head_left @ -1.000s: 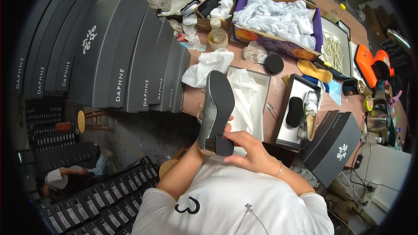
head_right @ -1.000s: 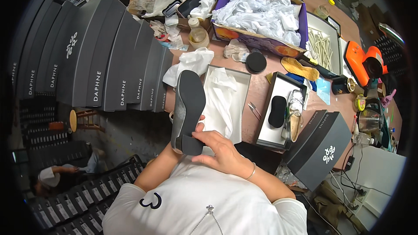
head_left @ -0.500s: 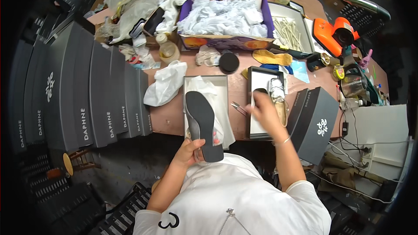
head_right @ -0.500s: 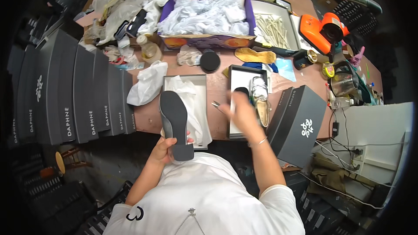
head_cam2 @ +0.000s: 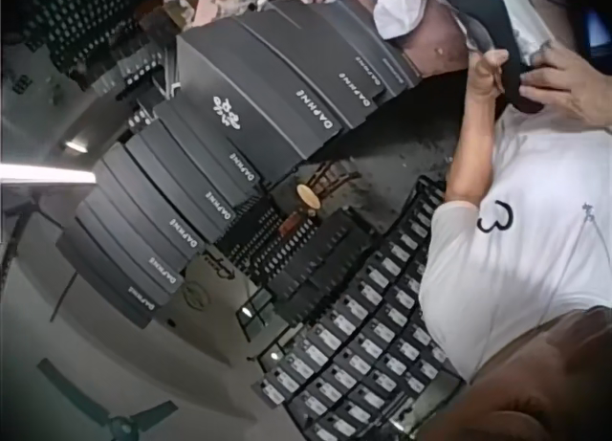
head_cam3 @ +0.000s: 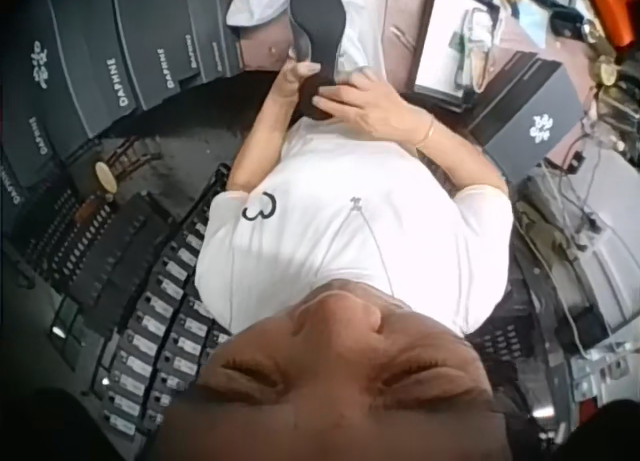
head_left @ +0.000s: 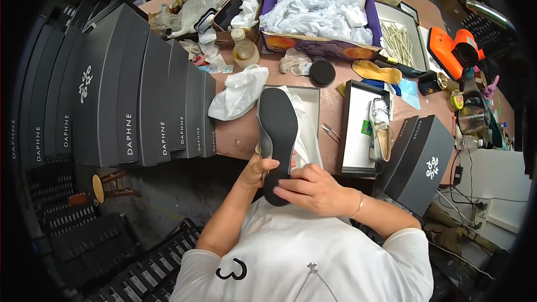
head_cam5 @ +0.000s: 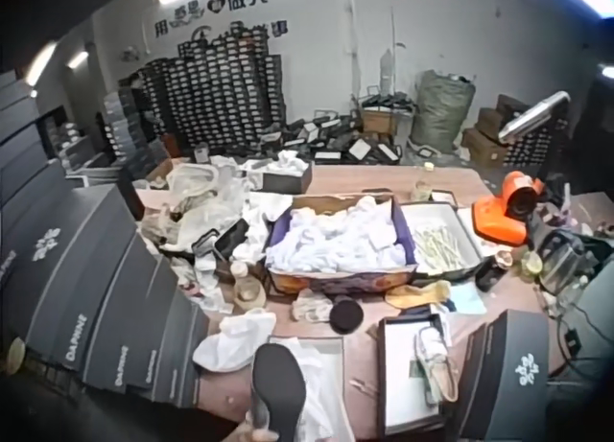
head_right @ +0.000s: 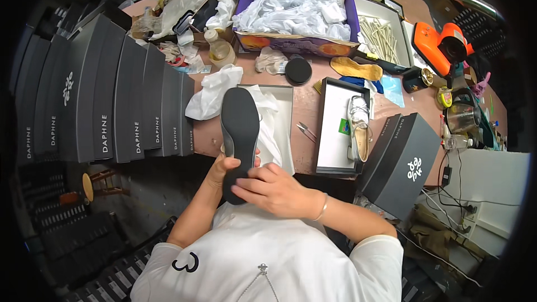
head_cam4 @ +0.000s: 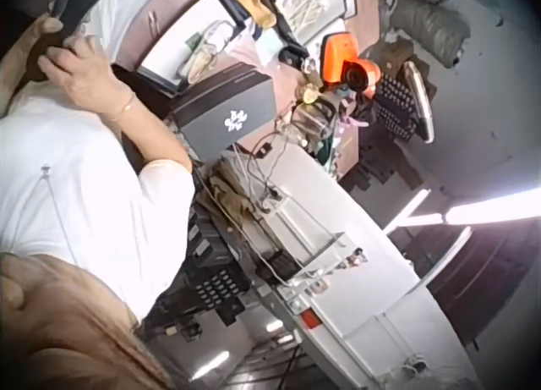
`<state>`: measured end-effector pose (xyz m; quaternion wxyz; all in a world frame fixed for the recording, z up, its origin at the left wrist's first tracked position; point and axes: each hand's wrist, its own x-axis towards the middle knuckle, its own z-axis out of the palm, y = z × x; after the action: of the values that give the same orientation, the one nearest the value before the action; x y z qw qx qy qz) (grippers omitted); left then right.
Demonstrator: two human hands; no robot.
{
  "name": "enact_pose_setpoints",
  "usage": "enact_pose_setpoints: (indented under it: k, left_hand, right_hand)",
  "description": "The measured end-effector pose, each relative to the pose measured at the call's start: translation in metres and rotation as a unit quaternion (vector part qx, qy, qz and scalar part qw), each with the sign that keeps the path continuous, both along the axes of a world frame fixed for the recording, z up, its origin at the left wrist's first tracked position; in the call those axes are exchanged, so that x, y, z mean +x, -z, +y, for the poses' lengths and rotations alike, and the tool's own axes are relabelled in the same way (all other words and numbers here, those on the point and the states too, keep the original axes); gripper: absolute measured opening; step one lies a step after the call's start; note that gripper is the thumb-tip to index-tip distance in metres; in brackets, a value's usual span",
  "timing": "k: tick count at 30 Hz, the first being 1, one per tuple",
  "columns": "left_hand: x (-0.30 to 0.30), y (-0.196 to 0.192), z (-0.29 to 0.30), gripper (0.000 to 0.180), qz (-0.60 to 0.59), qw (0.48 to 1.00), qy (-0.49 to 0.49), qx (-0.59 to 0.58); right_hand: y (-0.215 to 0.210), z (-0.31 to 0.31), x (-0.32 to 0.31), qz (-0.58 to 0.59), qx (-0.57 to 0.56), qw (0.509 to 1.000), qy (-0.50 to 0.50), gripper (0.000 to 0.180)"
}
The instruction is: Packing shoes into boxes with tissue paper and silica gel packets.
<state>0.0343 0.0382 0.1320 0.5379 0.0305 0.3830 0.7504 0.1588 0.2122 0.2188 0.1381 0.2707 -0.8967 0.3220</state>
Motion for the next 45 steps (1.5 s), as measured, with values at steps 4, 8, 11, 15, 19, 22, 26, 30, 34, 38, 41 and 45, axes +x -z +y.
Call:
enact_pose_setpoints:
  k: [4, 8, 11, 15, 19, 22, 26, 30, 34, 38, 41, 45]
  left_hand:
    - [-0.004, -0.004, -0.023, 0.061, -0.057, 0.995, -0.050, 0.065]
    - [-0.015, -0.001, -0.032, 0.066, -0.030, 0.998, -0.038, 0.039]
    - [-0.002, 0.006, -0.005, 0.065, -0.024, 0.993, -0.080, 0.083]
    - [0.025, 0.024, 0.037, 0.072, 0.155, 0.986, 0.005, -0.064]
    - [0.025, -0.025, 0.058, 0.079, 0.702, 0.677, -0.034, -0.216]
    - [0.009, -0.027, 0.042, 0.073, 0.640, 0.740, 0.092, -0.186]
    - [-0.080, -0.001, 0.024, 0.045, 0.503, 0.789, -0.032, -0.352]
    - [-0.188, 0.055, 0.013, 0.046, 0.620, 0.607, -0.004, -0.496]
    - [-0.231, 0.153, -0.001, 0.028, 0.602, 0.648, -0.090, -0.458]
    - [-0.186, 0.036, 0.025, 0.027, 0.633, 0.687, -0.176, -0.310]
    - [-0.152, -0.042, 0.022, 0.022, 0.701, 0.663, -0.134, -0.226]
    - [-0.118, -0.065, 0.014, 0.012, 0.679, 0.650, -0.095, -0.327]
  right_hand:
    - [0.054, 0.054, 0.036, -0.131, 0.103, 0.981, 0.099, 0.032]
    - [0.083, 0.120, 0.031, -0.115, 0.193, 0.911, 0.347, 0.043]
    - [0.095, 0.102, 0.008, -0.108, -0.003, 0.920, 0.377, 0.067]
    - [0.123, 0.031, 0.016, -0.419, -0.652, 0.627, 0.076, 0.082]
    - [0.104, 0.016, 0.047, -0.328, -0.727, 0.580, 0.164, 0.087]
    - [0.086, 0.029, 0.047, -0.368, -0.771, 0.518, 0.053, 0.076]
    - [0.078, 0.013, 0.057, -0.372, -0.832, 0.399, 0.103, 0.063]
    - [0.092, 0.013, 0.059, -0.453, -0.709, 0.507, 0.185, 0.053]
    - [0.112, -0.010, 0.082, -0.411, -0.737, 0.507, 0.176, 0.074]
    - [0.105, -0.022, 0.078, -0.398, -0.802, 0.407, 0.179, 0.065]
    - [0.131, -0.008, 0.070, -0.367, -0.866, 0.333, 0.060, 0.046]
    - [0.117, 0.011, 0.057, -0.345, -0.874, 0.342, -0.024, 0.054]
